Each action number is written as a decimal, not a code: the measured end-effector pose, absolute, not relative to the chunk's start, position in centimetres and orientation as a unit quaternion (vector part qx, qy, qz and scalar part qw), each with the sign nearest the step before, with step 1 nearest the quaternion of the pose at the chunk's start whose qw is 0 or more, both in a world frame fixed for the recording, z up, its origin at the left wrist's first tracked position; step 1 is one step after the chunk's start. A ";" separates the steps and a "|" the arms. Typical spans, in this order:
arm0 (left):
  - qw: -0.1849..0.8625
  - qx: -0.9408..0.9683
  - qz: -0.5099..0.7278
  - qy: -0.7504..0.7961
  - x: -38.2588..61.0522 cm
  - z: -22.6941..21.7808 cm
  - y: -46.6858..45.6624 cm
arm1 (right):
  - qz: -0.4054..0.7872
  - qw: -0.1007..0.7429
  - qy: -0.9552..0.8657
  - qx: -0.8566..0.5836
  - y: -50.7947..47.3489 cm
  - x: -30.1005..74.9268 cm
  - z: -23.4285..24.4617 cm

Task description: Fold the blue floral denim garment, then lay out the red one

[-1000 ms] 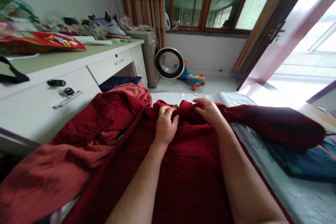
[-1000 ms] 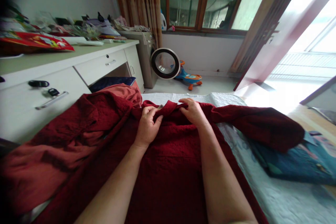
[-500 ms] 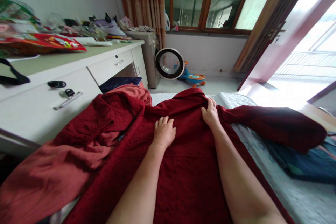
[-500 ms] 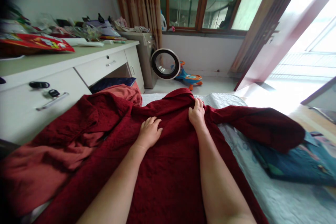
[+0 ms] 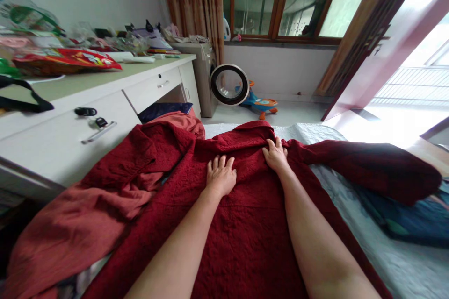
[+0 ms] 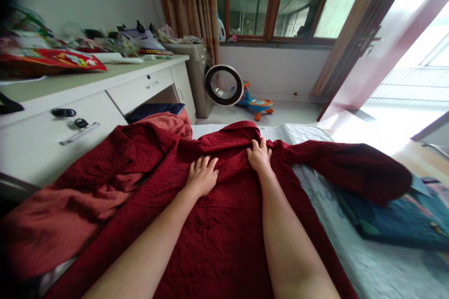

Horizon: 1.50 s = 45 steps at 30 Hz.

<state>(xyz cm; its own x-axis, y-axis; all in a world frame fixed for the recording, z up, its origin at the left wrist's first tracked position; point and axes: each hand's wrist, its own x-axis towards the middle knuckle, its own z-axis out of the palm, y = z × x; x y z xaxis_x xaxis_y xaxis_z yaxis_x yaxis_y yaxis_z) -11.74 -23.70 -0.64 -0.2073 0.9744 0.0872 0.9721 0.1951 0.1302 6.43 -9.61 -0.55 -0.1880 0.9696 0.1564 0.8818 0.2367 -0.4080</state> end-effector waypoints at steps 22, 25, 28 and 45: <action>0.087 0.535 0.042 0.840 -20.1 3.9 -14.4 | 0.111 0.205 -0.758 -0.609 -9.6 6.4 -0.5; 0.070 0.547 0.054 0.833 -19.6 4.0 -14.9 | 0.109 0.244 -0.746 -0.610 -9.5 6.5 -0.5; 0.031 0.547 0.069 0.834 -19.7 4.7 -14.7 | 0.104 0.300 -0.728 -0.607 -9.3 6.6 -0.5; -0.066 0.604 0.168 0.776 -22.8 6.1 -12.0 | 0.107 0.325 -0.737 -0.582 -8.9 6.5 -0.8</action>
<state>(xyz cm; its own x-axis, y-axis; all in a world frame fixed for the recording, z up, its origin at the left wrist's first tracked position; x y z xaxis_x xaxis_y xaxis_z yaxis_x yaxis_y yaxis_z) -22.76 -12.02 6.09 -0.2620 0.9152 0.3062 0.9598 0.2139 0.1817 6.48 -8.88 -0.82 -0.1109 0.9285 0.3545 0.7889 0.2991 -0.5368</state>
